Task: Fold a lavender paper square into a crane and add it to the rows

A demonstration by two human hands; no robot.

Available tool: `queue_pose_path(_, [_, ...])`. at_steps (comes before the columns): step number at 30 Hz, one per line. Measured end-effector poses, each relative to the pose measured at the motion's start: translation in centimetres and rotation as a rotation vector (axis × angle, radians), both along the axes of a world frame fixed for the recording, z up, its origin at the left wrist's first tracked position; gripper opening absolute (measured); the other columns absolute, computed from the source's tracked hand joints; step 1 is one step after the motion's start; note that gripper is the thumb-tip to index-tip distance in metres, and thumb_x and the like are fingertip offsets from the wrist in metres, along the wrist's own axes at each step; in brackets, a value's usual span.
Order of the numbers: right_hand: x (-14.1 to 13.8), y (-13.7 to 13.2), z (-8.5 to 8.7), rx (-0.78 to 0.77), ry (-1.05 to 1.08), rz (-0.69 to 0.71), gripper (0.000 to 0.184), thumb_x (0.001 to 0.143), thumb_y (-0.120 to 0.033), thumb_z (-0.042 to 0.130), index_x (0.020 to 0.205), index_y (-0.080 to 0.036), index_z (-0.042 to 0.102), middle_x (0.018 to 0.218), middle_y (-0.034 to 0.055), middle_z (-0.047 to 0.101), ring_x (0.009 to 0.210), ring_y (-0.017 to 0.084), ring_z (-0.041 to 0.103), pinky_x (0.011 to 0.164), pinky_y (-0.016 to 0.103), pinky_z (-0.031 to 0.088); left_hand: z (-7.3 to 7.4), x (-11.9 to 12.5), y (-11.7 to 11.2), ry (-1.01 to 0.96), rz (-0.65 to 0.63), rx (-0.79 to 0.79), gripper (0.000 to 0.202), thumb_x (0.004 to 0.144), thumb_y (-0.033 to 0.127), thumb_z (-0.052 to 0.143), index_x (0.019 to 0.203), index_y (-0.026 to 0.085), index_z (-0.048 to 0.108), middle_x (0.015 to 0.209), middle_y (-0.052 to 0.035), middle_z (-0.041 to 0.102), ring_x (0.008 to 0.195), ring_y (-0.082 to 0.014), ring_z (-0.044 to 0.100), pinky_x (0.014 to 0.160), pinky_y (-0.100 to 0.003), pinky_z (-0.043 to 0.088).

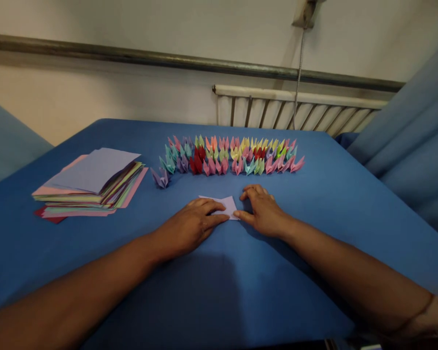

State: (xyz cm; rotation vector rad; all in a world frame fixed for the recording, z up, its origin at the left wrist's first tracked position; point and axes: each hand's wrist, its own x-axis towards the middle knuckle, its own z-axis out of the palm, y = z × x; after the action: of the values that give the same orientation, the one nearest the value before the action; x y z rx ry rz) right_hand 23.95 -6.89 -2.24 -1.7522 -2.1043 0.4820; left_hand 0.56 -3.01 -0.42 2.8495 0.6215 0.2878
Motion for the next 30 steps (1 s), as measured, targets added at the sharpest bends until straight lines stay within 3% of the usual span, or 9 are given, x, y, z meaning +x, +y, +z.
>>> queue_pose_path(6, [0.2, 0.3, -0.7, -0.017, 0.029, 0.006, 0.067, 0.074, -0.045, 0.074, 0.130, -0.021, 0.048, 0.142, 0.0136, 0.041, 0.130, 0.033, 0.038, 0.102, 0.052, 0.032, -0.1, -0.3, 0.1, -0.003, 0.001, 0.003, 0.032, 0.095, 0.023, 0.048, 0.124, 0.028, 0.062, 0.129, -0.0088, 0.058, 0.117, -0.0250, 0.053, 0.101, -0.046, 0.040])
queue_pose_path(9, [0.6, 1.2, -0.8, -0.002, 0.128, 0.019, 0.061, 0.080, -0.040, 0.070, 0.135, -0.024, 0.047, 0.138, 0.0110, 0.047, 0.128, 0.028, 0.042, 0.102, 0.048, 0.034, 0.1, -0.3, 0.3, -0.009, 0.032, -0.013, 0.030, 0.095, 0.025, 0.048, 0.120, 0.028, 0.065, 0.128, -0.0076, 0.059, 0.115, -0.0245, 0.053, 0.100, -0.044, 0.041])
queue_pose_path(12, [0.3, 2.1, -0.8, 0.063, 0.190, 0.121, 0.051, 0.089, -0.029, 0.060, 0.138, -0.026, 0.045, 0.136, 0.0080, 0.052, 0.126, 0.022, 0.044, 0.103, 0.043, 0.034, 0.4, -0.2, 0.3, 0.000, 0.051, -0.010, 0.029, 0.096, 0.024, 0.046, 0.117, 0.027, 0.066, 0.126, -0.0063, 0.058, 0.115, -0.0233, 0.050, 0.098, -0.039, 0.041])
queue_pose_path(15, [-0.4, 2.5, -0.8, 0.106, 0.175, 0.211, 0.045, 0.088, -0.018, 0.058, 0.132, -0.026, 0.053, 0.124, 0.0060, 0.061, 0.116, 0.020, 0.051, 0.099, 0.039, 0.037, 0.6, 0.2, 0.1, 0.042, 0.082, 0.029, 0.031, 0.098, 0.026, 0.041, 0.113, 0.028, 0.068, 0.112, -0.0050, 0.061, 0.102, -0.0211, 0.052, 0.088, -0.035, 0.043])
queue_pose_path(19, [-0.9, 2.4, -0.9, 0.122, 0.230, 0.186, 0.032, 0.086, -0.010, 0.054, 0.114, -0.022, 0.065, 0.094, 0.0027, 0.066, 0.089, 0.015, 0.057, 0.085, 0.030, 0.043, 0.8, 0.6, -0.2, 0.102, 0.102, 0.100, 0.031, 0.098, 0.028, 0.040, 0.108, 0.025, 0.069, 0.096, -0.0057, 0.061, 0.088, -0.0210, 0.052, 0.080, -0.036, 0.041])
queue_pose_path(21, [-0.9, 2.1, -0.8, 0.099, 0.252, 0.150, 0.030, 0.084, -0.009, 0.053, 0.108, -0.022, 0.065, 0.087, 0.0004, 0.064, 0.082, 0.014, 0.056, 0.079, 0.028, 0.043, 0.7, 0.5, -0.2, 0.100, 0.114, 0.110, 0.032, 0.098, 0.028, 0.039, 0.107, 0.023, 0.069, 0.095, -0.0064, 0.061, 0.088, -0.0221, 0.052, 0.080, -0.037, 0.040])
queue_pose_path(27, [-1.5, 0.0, 0.1, -0.103, 0.315, -0.002, 0.042, 0.078, -0.008, 0.054, 0.116, -0.025, 0.056, 0.073, -0.0042, 0.061, 0.061, 0.012, 0.054, 0.059, 0.024, 0.040, 0.4, 0.3, 0.2, 0.065, 0.129, 0.097, 0.031, 0.096, 0.025, 0.040, 0.112, 0.022, 0.067, 0.102, -0.0070, 0.064, 0.091, -0.0224, 0.055, 0.084, -0.039, 0.041])
queue_pose_path(30, [-2.2, -1.2, -0.1, -0.217, 0.380, 0.006, 0.027, 0.079, -0.008, 0.054, 0.101, -0.022, 0.061, 0.074, -0.0021, 0.064, 0.061, 0.011, 0.055, 0.058, 0.023, 0.040, 0.6, 0.4, -0.4, 0.019, 0.113, 0.046, 0.028, 0.093, 0.024, 0.045, 0.112, 0.022, 0.067, 0.109, -0.0070, 0.065, 0.096, -0.0228, 0.057, 0.088, -0.040, 0.042])
